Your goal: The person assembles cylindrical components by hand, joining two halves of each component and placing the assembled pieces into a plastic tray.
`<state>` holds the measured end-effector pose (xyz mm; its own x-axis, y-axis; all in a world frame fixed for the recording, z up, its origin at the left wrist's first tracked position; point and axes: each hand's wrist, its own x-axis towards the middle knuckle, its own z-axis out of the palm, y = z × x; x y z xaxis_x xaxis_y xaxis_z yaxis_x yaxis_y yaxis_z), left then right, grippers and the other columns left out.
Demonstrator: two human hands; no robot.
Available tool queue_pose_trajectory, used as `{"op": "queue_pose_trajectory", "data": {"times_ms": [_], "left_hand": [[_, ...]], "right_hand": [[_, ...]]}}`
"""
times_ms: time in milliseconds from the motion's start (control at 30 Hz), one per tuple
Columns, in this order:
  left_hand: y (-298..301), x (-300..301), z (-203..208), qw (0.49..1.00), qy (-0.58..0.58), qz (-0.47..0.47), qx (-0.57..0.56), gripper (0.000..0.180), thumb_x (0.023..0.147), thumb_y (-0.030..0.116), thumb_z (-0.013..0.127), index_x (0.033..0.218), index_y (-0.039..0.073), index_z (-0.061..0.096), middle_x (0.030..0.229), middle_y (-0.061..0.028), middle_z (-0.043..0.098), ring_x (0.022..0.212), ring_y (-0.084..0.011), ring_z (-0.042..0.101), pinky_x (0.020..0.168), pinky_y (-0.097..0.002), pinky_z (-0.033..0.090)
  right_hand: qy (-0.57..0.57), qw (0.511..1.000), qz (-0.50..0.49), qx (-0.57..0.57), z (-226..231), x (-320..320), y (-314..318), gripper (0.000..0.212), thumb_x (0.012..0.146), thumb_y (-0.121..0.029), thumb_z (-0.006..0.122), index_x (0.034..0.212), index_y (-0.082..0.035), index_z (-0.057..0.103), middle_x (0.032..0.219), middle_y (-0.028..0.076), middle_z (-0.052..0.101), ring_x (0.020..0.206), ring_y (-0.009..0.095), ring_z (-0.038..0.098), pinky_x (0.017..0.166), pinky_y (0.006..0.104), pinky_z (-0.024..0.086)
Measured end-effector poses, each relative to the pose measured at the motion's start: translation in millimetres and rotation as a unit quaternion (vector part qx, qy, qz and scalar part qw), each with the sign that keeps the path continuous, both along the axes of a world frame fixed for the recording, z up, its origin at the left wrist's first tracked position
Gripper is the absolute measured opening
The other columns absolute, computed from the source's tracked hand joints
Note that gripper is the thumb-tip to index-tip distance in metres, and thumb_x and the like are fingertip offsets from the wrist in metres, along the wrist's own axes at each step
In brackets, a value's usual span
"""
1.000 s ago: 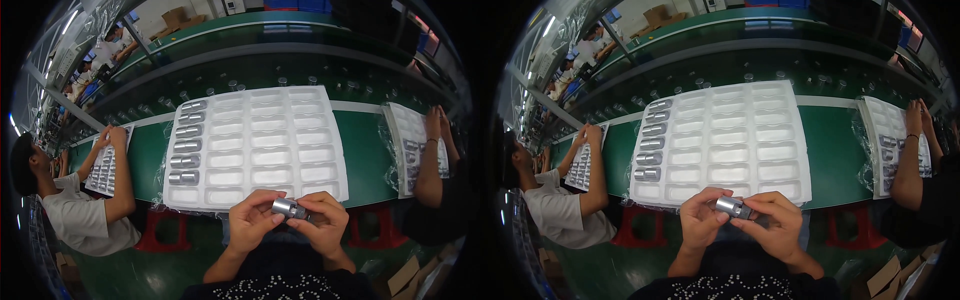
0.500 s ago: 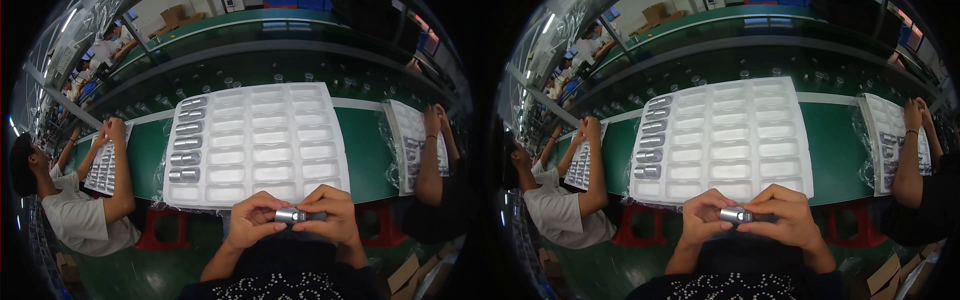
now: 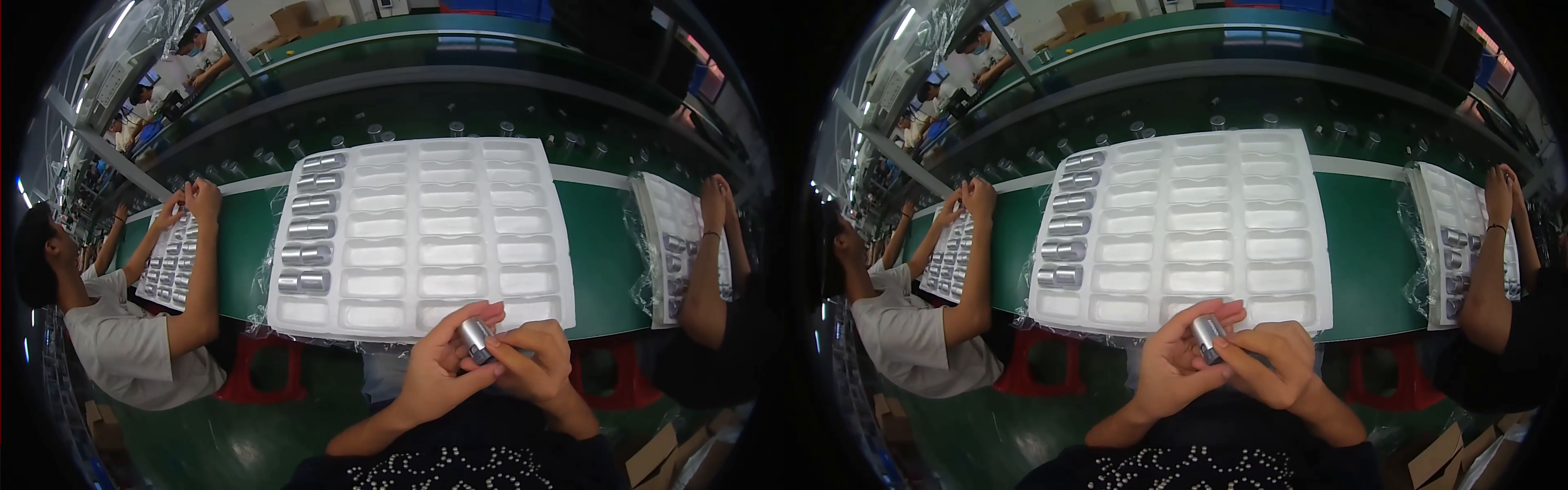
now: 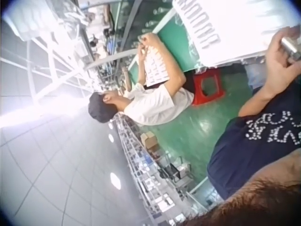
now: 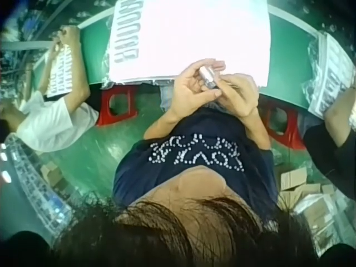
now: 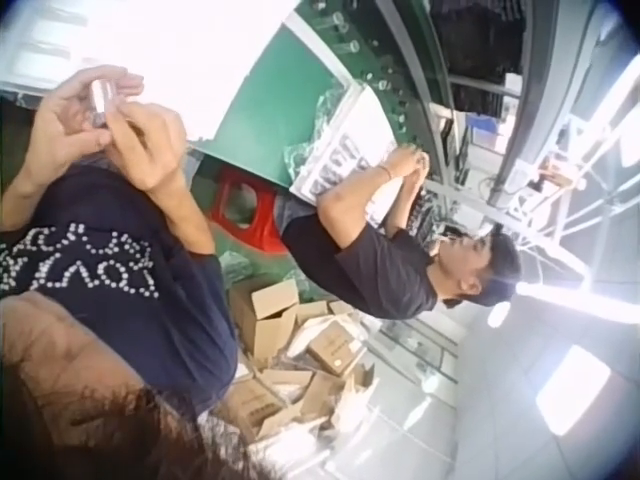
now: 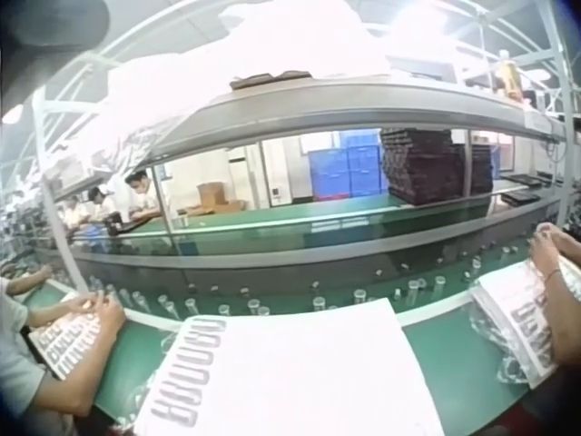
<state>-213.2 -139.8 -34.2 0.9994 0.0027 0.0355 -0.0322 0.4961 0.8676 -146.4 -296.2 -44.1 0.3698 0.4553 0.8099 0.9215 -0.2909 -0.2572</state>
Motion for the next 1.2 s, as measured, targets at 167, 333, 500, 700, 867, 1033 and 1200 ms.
{"op": "queue_pose_trajectory", "data": {"times_ms": [167, 333, 500, 700, 867, 1033, 1200], "left_hand": [[6.4, 8.1, -7.1, 0.998, 0.021, -0.032, 0.041, 0.054, 0.085, -0.012, 0.063, 0.135, -0.004, 0.044, 0.136, -0.0206, 0.054, 0.123, -0.0222, 0.056, 0.099, -0.0318, 0.049], [15.4, 9.9, -3.9, 0.983, -0.020, 0.004, 0.180, 0.047, 0.084, -0.006, 0.066, 0.129, -0.001, 0.054, 0.119, -0.0109, 0.064, 0.104, -0.0136, 0.062, 0.083, -0.0226, 0.053], [29.7, 19.7, 0.4, 0.974, -0.067, 0.018, 0.215, 0.050, 0.083, -0.001, 0.070, 0.130, 0.001, 0.056, 0.115, -0.0114, 0.064, 0.101, -0.0162, 0.063, 0.081, -0.0270, 0.054], [75.4, 48.6, 60.9, 0.857, -0.096, 0.093, 0.498, 0.065, 0.079, 0.013, 0.079, 0.136, -0.001, 0.050, 0.137, -0.0229, 0.049, 0.126, -0.0352, 0.051, 0.097, -0.0412, 0.048], [103.8, 73.2, 49.6, 0.647, -0.135, 0.108, 0.743, 0.055, 0.084, 0.020, 0.072, 0.132, 0.000, 0.052, 0.134, -0.0217, 0.052, 0.122, -0.0387, 0.050, 0.100, -0.0446, 0.044], [106.6, 49.1, 30.5, 0.644, -0.135, 0.071, 0.750, 0.038, 0.086, 0.015, 0.069, 0.121, 0.003, 0.060, 0.126, -0.0217, 0.055, 0.119, -0.0406, 0.050, 0.101, -0.0465, 0.041], [149.0, 24.4, 36.0, 0.607, -0.052, 0.239, 0.756, 0.023, 0.083, 0.005, 0.065, 0.105, 0.002, 0.062, 0.107, -0.0167, 0.057, 0.099, -0.0366, 0.053, 0.085, -0.0443, 0.045]], "right_hand": [[-0.021, 1.000, 0.005, -0.019, 9.8, 8.0, 2.7, 0.034, 0.067, -0.015, 0.082, 0.099, -0.009, 0.073, 0.094, 0.001, 0.067, 0.073, 0.015, 0.062, 0.060, 0.0257, 0.043], [-0.043, 0.996, 0.054, -0.059, 15.1, 19.5, 3.6, 0.033, 0.066, -0.014, 0.081, 0.098, -0.008, 0.073, 0.093, 0.003, 0.066, 0.071, 0.015, 0.063, 0.056, 0.0256, 0.042], [-0.091, 0.986, 0.118, -0.081, 37.6, 38.0, 10.6, 0.033, 0.067, -0.011, 0.080, 0.099, -0.005, 0.072, 0.093, 0.006, 0.066, 0.072, 0.016, 0.064, 0.055, 0.0266, 0.044], [0.010, 0.998, -0.011, -0.068, 59.8, 139.4, 35.4, 0.036, 0.074, -0.013, 0.078, 0.107, -0.001, 0.070, 0.096, 0.013, 0.068, 0.075, 0.025, 0.066, 0.064, 0.0346, 0.051], [0.251, 0.940, -0.228, -0.033, 58.4, 296.0, 24.2, 0.044, 0.076, -0.021, 0.080, 0.110, 0.004, 0.068, 0.097, 0.018, 0.071, 0.081, 0.027, 0.069, 0.077, 0.0355, 0.054], [0.321, 0.907, -0.237, -0.133, 19.0, 340.8, 33.3, 0.035, 0.076, -0.022, 0.077, 0.103, 0.000, 0.073, 0.100, 0.020, 0.072, 0.093, 0.033, 0.070, 0.086, 0.0387, 0.054], [0.307, 0.888, -0.261, -0.221, 17.1, 330.3, 56.0, 0.027, 0.075, -0.020, 0.077, 0.096, -0.003, 0.074, 0.093, 0.019, 0.072, 0.089, 0.033, 0.070, 0.082, 0.0399, 0.055]]}}
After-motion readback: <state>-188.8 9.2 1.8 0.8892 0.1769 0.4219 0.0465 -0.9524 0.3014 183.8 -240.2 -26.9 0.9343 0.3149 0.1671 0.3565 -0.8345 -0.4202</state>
